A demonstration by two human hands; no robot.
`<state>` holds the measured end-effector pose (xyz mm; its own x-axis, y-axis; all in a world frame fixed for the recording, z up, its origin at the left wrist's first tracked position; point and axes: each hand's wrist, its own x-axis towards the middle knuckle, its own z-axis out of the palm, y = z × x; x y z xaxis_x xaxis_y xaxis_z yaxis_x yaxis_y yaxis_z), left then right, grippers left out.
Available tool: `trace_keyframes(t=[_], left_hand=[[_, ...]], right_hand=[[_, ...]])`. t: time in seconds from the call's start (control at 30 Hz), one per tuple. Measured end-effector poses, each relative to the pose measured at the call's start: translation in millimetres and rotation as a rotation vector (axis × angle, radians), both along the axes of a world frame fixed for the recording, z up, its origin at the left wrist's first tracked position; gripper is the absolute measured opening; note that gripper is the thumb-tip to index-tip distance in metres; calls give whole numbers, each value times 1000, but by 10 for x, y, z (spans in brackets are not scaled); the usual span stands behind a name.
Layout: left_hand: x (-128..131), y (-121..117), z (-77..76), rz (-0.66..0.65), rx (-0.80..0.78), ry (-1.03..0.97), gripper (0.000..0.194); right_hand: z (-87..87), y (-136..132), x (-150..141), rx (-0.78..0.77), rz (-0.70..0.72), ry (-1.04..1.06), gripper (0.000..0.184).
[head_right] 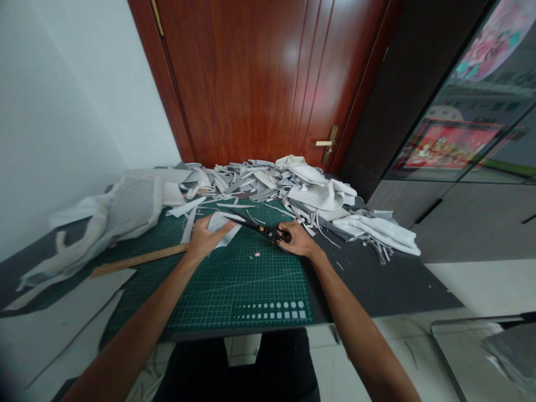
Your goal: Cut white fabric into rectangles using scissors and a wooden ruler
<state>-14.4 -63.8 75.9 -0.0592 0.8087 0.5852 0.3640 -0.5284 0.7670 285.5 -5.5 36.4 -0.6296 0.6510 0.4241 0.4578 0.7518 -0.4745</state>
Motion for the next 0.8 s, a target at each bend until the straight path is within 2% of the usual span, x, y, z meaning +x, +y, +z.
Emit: trace_keyframes(t=[0.2,0.37,0.8], left_hand=[[7,5,-6,-72,-2,-1,33],[25,2,-11,-73,22,17,28],[43,-15,-2,-75,11,-9,25]], right_hand=[[-7,8,27,86,-64,-25,27],[-14,-13,9,93,-103,-23,32],[-2,-10,-15,3,-8,88,30]])
